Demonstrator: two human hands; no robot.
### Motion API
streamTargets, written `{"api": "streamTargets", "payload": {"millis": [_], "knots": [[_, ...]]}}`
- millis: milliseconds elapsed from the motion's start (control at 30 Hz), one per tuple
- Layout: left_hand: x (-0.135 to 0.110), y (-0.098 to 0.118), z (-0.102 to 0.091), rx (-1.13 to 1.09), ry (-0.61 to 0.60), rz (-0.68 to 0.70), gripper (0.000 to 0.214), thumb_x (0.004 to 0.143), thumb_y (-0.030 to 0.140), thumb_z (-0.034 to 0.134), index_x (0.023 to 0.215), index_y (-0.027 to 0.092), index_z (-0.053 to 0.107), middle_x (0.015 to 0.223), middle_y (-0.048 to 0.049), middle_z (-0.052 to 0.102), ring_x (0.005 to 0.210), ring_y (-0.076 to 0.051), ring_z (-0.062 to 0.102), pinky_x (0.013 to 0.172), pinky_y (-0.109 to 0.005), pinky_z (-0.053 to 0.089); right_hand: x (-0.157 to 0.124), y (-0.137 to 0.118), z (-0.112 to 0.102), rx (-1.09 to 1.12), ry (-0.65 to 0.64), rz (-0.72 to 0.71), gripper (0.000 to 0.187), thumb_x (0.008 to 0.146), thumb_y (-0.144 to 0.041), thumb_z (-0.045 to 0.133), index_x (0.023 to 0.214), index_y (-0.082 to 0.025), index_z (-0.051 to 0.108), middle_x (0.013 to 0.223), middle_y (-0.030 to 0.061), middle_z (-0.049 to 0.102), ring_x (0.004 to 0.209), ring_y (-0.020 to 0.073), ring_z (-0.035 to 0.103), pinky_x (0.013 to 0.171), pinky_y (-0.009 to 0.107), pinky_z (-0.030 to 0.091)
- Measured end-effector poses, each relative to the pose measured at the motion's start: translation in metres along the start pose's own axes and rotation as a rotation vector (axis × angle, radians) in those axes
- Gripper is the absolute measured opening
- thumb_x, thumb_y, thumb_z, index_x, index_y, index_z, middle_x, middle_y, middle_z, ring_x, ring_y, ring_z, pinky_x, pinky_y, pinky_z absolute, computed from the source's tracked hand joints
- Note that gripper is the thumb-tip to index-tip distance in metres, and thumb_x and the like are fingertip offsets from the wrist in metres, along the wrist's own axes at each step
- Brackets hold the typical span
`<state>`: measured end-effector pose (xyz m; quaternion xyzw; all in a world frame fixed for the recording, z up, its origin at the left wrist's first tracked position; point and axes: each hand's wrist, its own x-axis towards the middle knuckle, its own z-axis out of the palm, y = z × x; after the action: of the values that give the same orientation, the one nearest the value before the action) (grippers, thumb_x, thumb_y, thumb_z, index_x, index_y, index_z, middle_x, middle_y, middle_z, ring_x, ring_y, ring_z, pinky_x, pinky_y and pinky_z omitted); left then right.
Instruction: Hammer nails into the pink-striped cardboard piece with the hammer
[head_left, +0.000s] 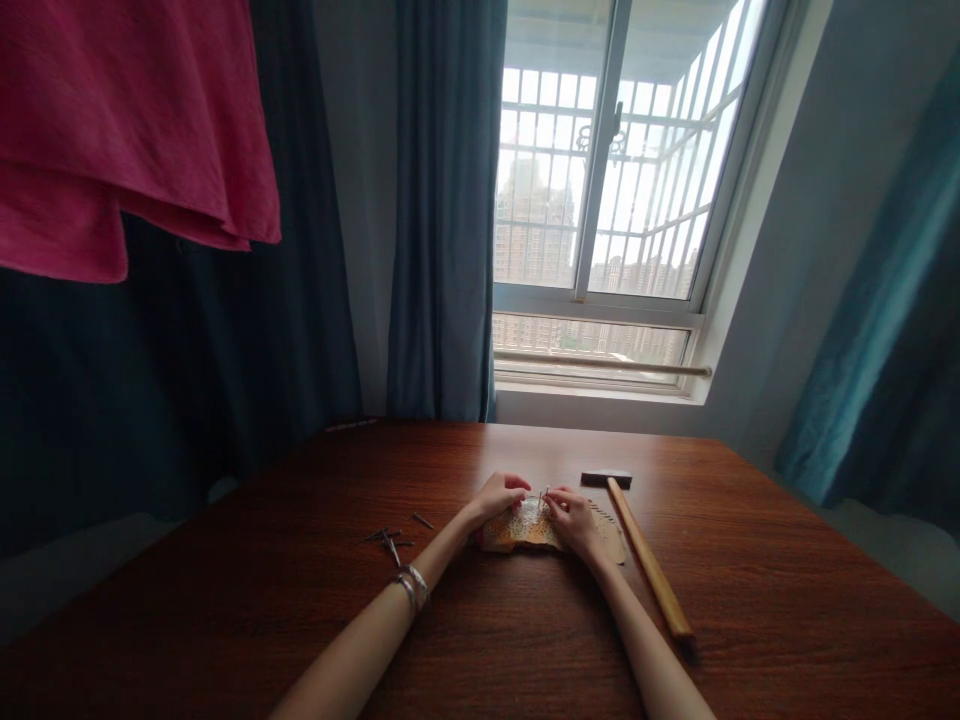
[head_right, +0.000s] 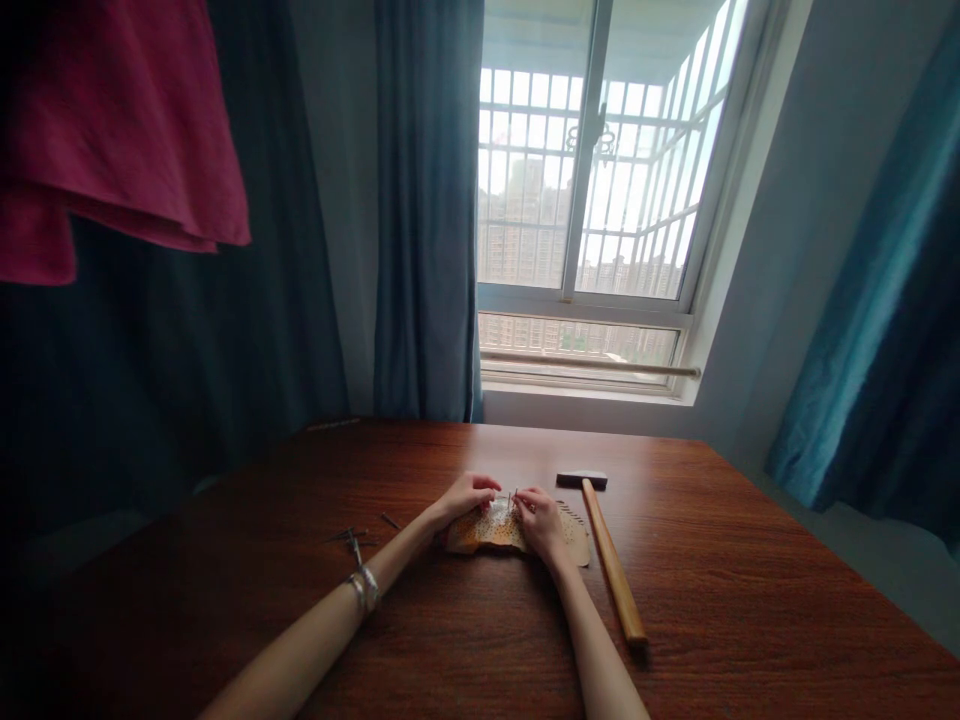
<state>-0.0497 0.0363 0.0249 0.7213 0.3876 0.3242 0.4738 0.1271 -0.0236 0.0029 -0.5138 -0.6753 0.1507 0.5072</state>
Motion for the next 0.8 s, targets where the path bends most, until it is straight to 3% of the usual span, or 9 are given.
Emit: {"api": "streamTargets", "payload": {"millis": [267,600,800], "knots": [[0.006,-0.0092,0.0025,-0.035,0.035,0.065,0.028,0.064,0.023,0.055,0.086,0.009,0.065,0.062,-0.0016,0.06,0.051,-0.011,0.051,0.049,-0.021,0.04,-0.0002,0.0023,0.0003,-0.003,0.002,0.0,0.027,0.078,-0.035,0.049,0.076,-0.019,0.071,0.079,0.0067,0.067,0.072,0.0181,0.06,0.066,0.027,0.045],[0.0033,-0.006,0.0028,-0.006,0.052,0.044,0.028,0.065,0.024,0.055,0.087,0.009,0.065,0.069,-0.0038,0.064,0.056,-0.012,0.055,0.053,-0.023,0.044,-0.0007,0.0008,-0.0003,-0.03,-0.023,-0.011,0.026,0.08,-0.033,0.048,0.075,-0.019,0.07,0.079,0.0062,0.066,0.071,0.0172,0.059,0.068,0.026,0.044],[0.0092,-0.0045,0.006,0.092,0.091,0.204,0.034,0.067,0.03,0.061,0.096,0.012,0.063,0.079,-0.0049,0.064,0.071,-0.014,0.058,0.063,-0.024,0.046,-0.0005,0.0014,0.0004,-0.057,-0.036,-0.022,0.026,0.081,-0.032,0.047,0.073,-0.02,0.068,0.078,0.0056,0.066,0.069,0.0162,0.058,0.067,0.025,0.044]]}}
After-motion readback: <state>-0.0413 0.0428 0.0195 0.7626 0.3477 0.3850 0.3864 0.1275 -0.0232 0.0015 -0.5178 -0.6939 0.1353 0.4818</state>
